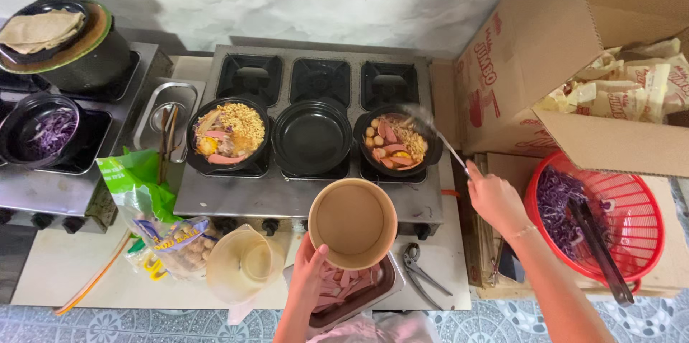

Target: The person ladles cooked noodles, meat, and vegetables from a pot into a paper bowl using a skimmer, then pours hot broth over the ingredients from a pot. They carry the bowl to a side table, add chopped herbs, cover the bowl with a lid and plastic wrap, then return to the stove to pour broth into a plastic bag and tie it closed.

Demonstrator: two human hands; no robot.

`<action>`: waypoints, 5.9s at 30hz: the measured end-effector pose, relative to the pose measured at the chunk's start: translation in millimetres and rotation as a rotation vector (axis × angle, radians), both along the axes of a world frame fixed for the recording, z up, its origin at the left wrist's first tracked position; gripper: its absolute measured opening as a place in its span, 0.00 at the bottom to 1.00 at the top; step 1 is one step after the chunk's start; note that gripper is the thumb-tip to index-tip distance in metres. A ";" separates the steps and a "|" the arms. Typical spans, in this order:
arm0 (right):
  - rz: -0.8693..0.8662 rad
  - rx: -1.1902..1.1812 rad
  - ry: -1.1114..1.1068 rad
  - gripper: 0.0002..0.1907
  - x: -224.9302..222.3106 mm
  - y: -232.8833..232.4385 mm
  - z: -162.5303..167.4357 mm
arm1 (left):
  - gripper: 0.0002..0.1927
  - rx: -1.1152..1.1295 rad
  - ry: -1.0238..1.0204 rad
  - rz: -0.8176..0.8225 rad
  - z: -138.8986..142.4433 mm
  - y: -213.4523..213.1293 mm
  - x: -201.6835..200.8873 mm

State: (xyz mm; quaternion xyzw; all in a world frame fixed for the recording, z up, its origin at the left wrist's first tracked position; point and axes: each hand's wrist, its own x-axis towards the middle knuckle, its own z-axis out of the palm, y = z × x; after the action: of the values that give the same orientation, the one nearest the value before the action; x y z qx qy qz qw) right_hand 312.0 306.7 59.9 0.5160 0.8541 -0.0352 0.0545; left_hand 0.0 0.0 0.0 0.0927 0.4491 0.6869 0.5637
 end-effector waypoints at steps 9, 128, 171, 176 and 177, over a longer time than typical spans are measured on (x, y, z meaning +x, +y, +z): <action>0.128 0.010 -0.067 0.26 -15.9 -17.6 5.7 | 0.31 0.120 0.010 -0.059 25.0 15.6 7.2; -0.014 0.156 0.358 0.22 -27.0 -98.5 64.9 | 0.29 -0.185 0.222 0.003 22.3 241.3 -1.4; -0.640 -0.985 1.394 0.22 -8.1 -88.0 22.1 | 0.39 -0.256 0.900 0.132 31.3 222.5 -41.0; -0.155 -0.149 0.922 0.22 -43.3 -105.6 55.8 | 0.30 -0.212 0.272 0.019 23.1 228.2 -18.8; 0.014 0.099 0.812 0.22 -43.7 -109.3 61.2 | 0.29 -0.205 0.184 0.005 20.4 228.6 -16.5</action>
State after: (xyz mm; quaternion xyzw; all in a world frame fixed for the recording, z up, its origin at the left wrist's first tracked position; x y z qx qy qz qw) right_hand 268.3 197.4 121.1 0.4565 0.8103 -0.1945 -0.3116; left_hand -16.5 228.6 20.4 0.0959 0.5671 0.6274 0.5249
